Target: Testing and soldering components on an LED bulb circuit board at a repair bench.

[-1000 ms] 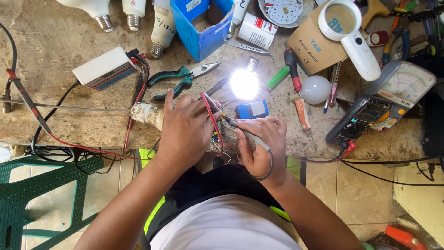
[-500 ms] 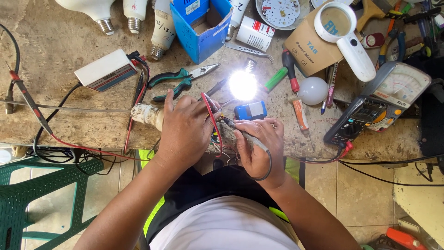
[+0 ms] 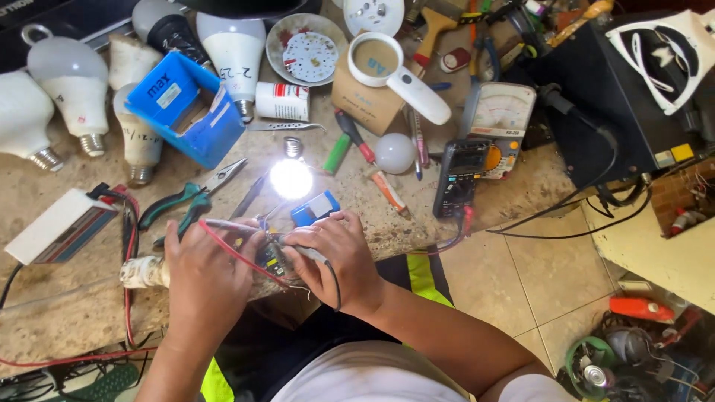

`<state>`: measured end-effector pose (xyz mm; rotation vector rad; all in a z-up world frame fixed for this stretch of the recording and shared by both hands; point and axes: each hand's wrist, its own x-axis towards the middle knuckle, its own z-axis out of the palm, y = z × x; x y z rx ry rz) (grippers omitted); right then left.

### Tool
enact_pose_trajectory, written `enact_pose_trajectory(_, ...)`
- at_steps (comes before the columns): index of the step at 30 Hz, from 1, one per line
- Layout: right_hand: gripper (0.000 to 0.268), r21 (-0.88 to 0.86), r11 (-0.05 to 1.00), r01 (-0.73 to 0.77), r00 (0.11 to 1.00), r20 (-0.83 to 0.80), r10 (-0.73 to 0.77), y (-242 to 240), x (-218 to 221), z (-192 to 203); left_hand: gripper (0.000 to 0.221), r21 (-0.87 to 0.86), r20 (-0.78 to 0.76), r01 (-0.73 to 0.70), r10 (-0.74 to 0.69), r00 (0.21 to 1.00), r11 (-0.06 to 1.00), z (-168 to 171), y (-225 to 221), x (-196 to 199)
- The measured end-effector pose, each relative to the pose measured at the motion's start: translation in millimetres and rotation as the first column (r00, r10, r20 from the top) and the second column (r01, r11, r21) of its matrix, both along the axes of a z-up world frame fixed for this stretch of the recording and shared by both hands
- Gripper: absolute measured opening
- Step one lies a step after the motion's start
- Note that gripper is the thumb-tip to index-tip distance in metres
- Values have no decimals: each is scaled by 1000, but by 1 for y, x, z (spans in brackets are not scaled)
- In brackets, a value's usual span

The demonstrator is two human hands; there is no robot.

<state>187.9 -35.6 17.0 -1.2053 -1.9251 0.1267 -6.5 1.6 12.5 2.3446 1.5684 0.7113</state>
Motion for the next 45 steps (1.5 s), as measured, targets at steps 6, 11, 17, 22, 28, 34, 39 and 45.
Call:
enact_pose_trajectory(6, 8, 27, 999, 46, 999, 21, -47, 3, 0, -3, 16, 53, -17, 33, -32, 999, 998, -2, 0, -2)
enact_pose_trajectory(11, 9, 50, 998, 39, 995, 87, -43, 9, 0, -1, 22, 48, -73, 45, -42, 996, 998, -8, 0, -6)
enact_pose_trajectory(17, 9, 26, 1000, 11, 1000, 29, -12, 12, 0, -12, 7, 223, 41, 29, -39, 998, 974, -16, 3, -6)
enact_pose_trajectory(22, 9, -13, 1000, 22, 999, 27, -22, 10, 2, -16, 8, 149, 149, -4, -19, 989, 989, -17, 3, -6)
enact_pose_trajectory(28, 8, -10, 1000, 16, 999, 35, -16, 8, -2, -17, 13, 140, 127, 9, -26, 992, 990, -24, 4, -8)
enact_pose_trajectory(34, 8, 31, 1000, 3, 996, 84, -5, 7, -3, -17, 12, 119, 109, 13, -26, 994, 993, -22, 4, -8)
enact_pose_trajectory(39, 10, 27, 1000, 9, 993, 114, -12, 6, -3, -16, 13, 115, 107, 17, -29, 994, 993, -20, 4, -8)
enact_pose_trajectory(45, 11, 16, 1000, 6, 993, 121, -8, 9, -3, -16, 13, 121, 82, 14, -24, 996, 993, -17, 3, -6)
